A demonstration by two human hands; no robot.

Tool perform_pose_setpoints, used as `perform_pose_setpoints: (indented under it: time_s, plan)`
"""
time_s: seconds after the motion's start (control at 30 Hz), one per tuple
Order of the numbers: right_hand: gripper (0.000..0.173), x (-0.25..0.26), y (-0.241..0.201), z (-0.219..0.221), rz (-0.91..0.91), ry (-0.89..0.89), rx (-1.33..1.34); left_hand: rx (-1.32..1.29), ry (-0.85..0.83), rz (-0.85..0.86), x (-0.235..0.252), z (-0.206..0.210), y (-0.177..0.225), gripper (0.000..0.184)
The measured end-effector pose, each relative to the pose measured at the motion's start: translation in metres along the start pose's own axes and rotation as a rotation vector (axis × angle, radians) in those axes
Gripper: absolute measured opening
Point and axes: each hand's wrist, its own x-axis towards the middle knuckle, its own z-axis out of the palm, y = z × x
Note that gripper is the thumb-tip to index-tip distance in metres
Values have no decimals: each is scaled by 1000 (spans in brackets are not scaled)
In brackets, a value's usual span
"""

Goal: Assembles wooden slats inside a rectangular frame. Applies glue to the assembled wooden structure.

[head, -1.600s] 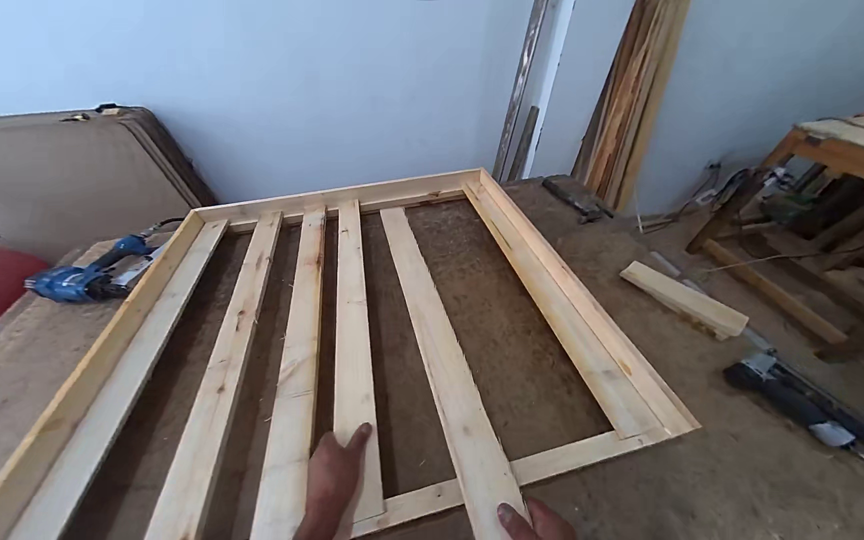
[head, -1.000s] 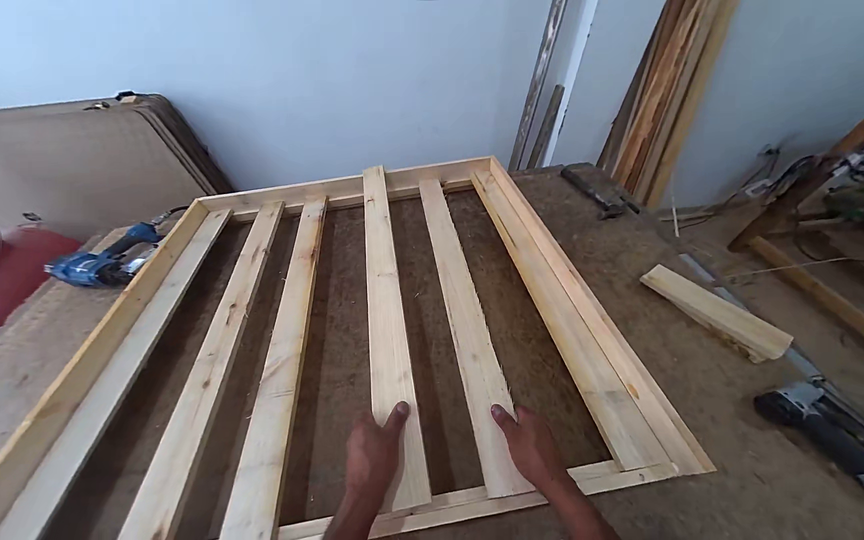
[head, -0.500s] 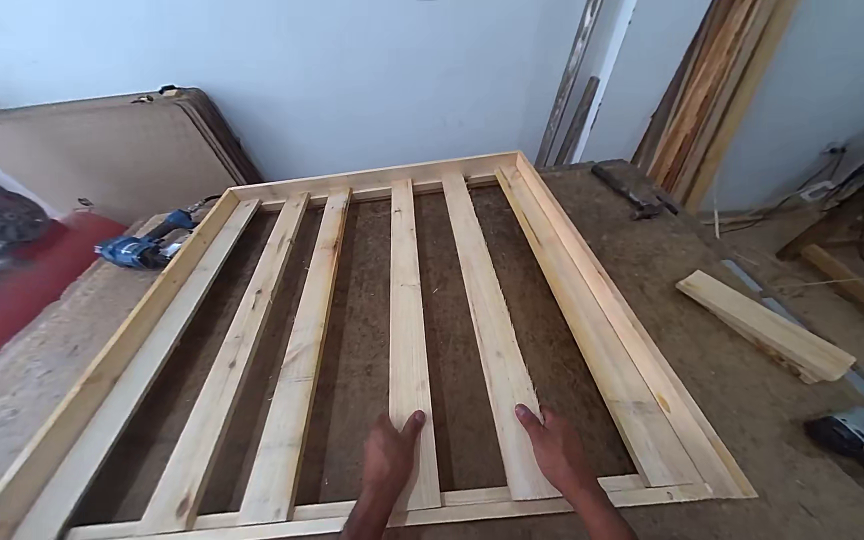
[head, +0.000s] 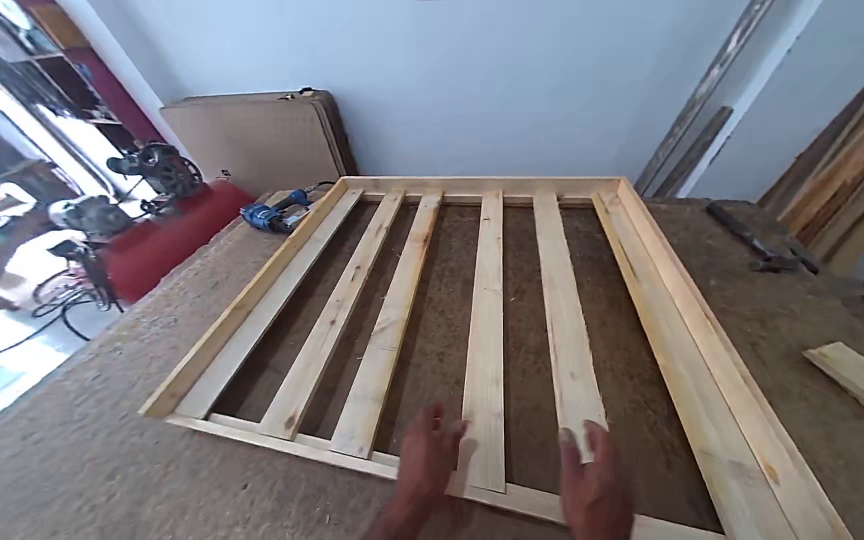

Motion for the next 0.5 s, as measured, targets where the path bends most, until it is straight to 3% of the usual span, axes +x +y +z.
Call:
perform_pose_setpoints:
  time_s: [0.07,0.13,0.2,0.33,0.43,0.5]
  plan:
    - [52,-34,-50,25,-88,-220,141,31,128,56,-14,-45,-31,53]
    - [60,-59,-91,72,-118,-472,208,138,236,49,-11,-95,-66,50]
    - [72,-76,-127,121,-129,-604,169,292,324,18,7,-147,-100,51]
    - [89,-75,-189,194,131,-622,53,419,358,-186,65,-221,-154,73]
    - [59,-58,-212,229,416,-587,280,542,135,-315,87,-235,-177,90]
    - [46,-59,-214,240,451,-476,326,612,75,-329,85,-234,-180,94]
